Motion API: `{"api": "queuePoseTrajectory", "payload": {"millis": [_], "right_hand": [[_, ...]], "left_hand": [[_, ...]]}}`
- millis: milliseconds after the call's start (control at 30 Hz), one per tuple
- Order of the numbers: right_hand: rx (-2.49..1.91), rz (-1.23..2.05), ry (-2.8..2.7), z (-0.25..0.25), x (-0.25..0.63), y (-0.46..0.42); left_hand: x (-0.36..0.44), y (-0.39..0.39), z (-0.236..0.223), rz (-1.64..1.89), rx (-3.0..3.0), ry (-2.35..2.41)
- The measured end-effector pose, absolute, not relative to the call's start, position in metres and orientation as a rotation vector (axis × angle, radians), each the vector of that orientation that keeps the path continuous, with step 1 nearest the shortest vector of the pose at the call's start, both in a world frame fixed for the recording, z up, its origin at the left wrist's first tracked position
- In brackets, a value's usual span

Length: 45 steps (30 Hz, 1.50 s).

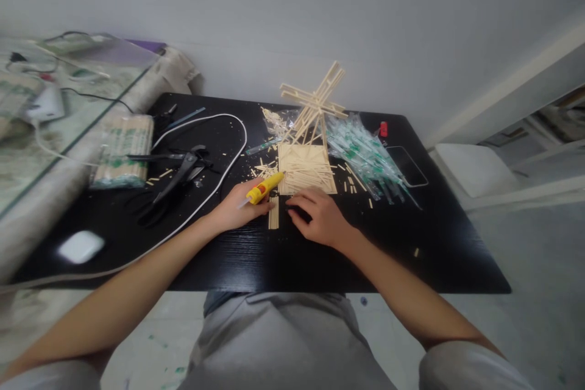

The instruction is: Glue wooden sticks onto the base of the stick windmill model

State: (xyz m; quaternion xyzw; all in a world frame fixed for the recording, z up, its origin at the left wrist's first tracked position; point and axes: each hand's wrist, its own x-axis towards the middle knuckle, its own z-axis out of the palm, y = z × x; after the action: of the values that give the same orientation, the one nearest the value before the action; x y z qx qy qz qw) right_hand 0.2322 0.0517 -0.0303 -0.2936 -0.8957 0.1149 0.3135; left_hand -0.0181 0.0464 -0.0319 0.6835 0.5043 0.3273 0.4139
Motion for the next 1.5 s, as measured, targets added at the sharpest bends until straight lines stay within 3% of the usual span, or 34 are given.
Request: {"api": "queuePoseTrajectory", "payload": {"millis": [433,967,1333,1500], "right_hand": [[-1.293,0.296,-2.533,-0.029,0.240,0.059],[-0.973,0.278,-2.546,-0.034,0.241,0.054],[-0.900,0.686,-2.221,-0.030,0.232,0.053],[-0.923,1.034,-1.965,-0.042,0.227,0.052]], "left_hand": [[-0.018,0.049,-0.032,0.798,1.803,1.301],[-0.017,0.049,-0.033,0.816,1.800,1.310],[-0.017,0.048,-0.033,0.807,1.800,1.307],[-0.017,0.048,-0.032,0.798,1.815,1.296]]}}
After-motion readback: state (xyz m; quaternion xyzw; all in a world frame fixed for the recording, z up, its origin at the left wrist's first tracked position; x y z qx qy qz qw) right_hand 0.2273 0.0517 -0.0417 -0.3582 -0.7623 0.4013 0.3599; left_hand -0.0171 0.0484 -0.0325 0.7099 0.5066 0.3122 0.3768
